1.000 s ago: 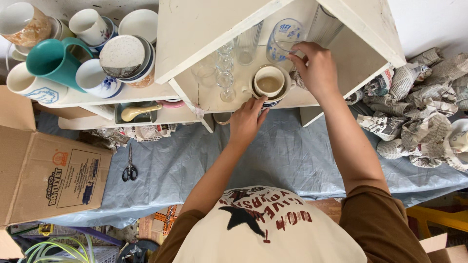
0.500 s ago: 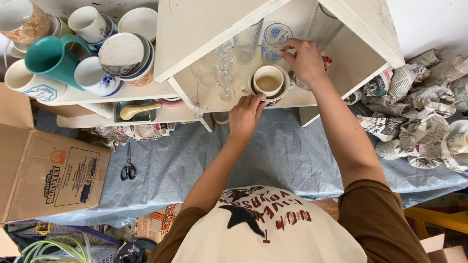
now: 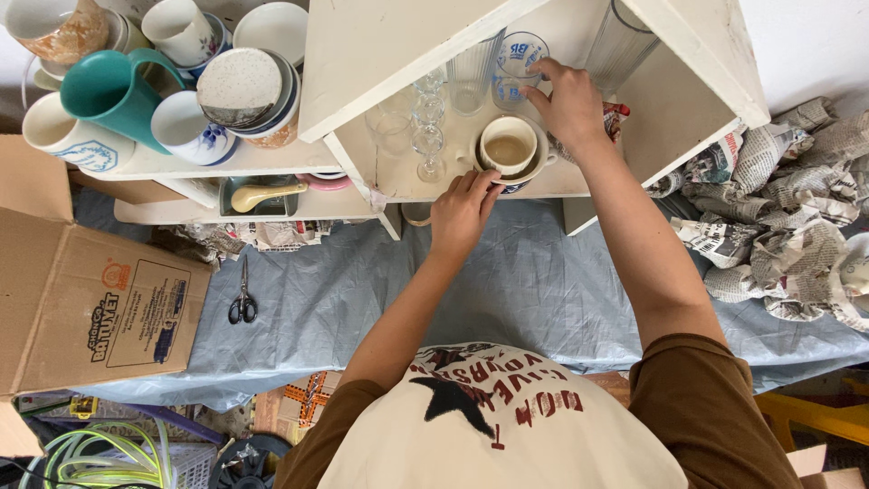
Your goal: The person wraps ceramic cups and mugs in sheets of newspaper, crumpling paper around each piece, and places the wrapped pieces on a shelf and into a cardboard box. They handle each cup individually, tucking paper around it before setting it aside.
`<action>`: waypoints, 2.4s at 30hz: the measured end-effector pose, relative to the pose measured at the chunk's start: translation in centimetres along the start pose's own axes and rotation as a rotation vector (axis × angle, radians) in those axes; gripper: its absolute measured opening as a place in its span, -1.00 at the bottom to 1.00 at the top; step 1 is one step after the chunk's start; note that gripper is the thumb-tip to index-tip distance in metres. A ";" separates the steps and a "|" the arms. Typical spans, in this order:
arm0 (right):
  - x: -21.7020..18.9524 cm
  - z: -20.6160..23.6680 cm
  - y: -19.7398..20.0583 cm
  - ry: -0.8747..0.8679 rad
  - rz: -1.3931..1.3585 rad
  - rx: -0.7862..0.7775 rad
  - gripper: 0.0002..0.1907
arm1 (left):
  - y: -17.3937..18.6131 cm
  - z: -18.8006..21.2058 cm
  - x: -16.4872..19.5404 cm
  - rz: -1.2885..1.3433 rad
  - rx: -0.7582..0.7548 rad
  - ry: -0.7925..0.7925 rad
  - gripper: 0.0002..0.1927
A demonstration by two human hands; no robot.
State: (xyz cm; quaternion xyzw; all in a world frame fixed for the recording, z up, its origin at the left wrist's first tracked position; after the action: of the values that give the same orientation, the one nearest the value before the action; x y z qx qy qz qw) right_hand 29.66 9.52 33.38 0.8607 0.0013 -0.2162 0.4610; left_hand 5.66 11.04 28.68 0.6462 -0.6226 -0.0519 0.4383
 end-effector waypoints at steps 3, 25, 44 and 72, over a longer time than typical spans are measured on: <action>-1.0 -0.1 1.0 -0.036 -0.041 -0.028 -0.42 | 0.5 0.4 0.0 0.094 -0.053 0.026 -0.65; -4.6 9.7 -29.6 -0.608 -0.299 -0.501 -0.46 | -4.9 20.8 -14.8 0.416 -0.238 0.603 -0.74; -5.1 8.7 -29.8 -0.794 -0.555 -0.074 -0.34 | -7.3 21.5 -17.0 0.496 -0.289 0.672 -0.55; 0.4 35.4 -2.2 -0.626 -1.162 0.476 -0.07 | -1.1 6.6 -0.2 0.345 -0.437 -0.064 -0.76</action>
State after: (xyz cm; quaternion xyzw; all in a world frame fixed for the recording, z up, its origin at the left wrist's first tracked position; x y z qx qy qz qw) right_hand 16.44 -17.42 14.42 0.6954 0.2808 -0.6598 0.0487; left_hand 2.38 7.76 23.89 0.4188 -0.7108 -0.1301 0.5499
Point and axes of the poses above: each hand's wrist, its own z-axis away from the middle knuckle, its own y-axis out of the back of the hand, x = y × z, the point moved 3 cm from there along -z, towards the middle knuckle, and after that the axes turned 2 degrees about -x, right-handed, at the moved point
